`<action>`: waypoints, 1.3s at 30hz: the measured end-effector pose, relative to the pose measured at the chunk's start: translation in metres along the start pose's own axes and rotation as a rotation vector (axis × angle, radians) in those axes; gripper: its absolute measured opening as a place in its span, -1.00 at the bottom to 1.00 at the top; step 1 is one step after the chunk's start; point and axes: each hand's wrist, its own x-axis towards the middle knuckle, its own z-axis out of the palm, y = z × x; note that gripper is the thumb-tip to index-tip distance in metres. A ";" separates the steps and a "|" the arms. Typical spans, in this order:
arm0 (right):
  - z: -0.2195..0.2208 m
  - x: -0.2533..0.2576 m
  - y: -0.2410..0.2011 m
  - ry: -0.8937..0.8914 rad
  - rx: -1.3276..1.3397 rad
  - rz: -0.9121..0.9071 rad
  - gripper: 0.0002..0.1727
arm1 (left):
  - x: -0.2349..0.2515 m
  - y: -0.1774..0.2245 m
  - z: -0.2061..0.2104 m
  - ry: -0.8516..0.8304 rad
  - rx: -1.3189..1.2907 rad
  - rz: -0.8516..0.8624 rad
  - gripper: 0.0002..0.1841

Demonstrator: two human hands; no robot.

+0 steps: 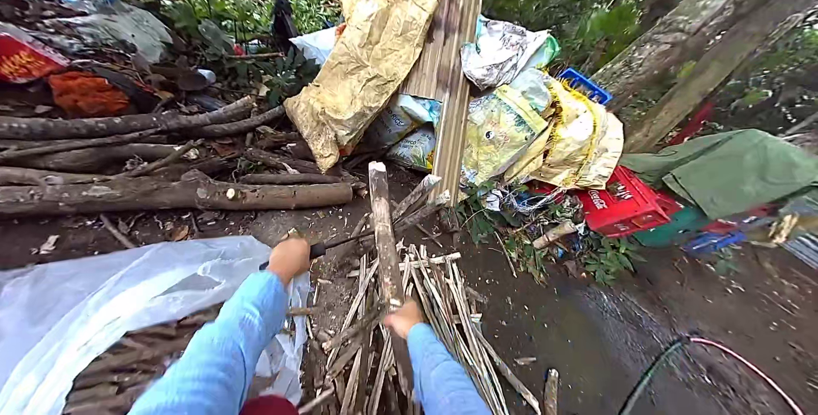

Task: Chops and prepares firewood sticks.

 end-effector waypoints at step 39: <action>-0.262 -0.094 -0.052 0.649 0.483 -0.648 -0.34 | 0.027 -0.069 0.009 -0.035 0.105 -0.063 -0.55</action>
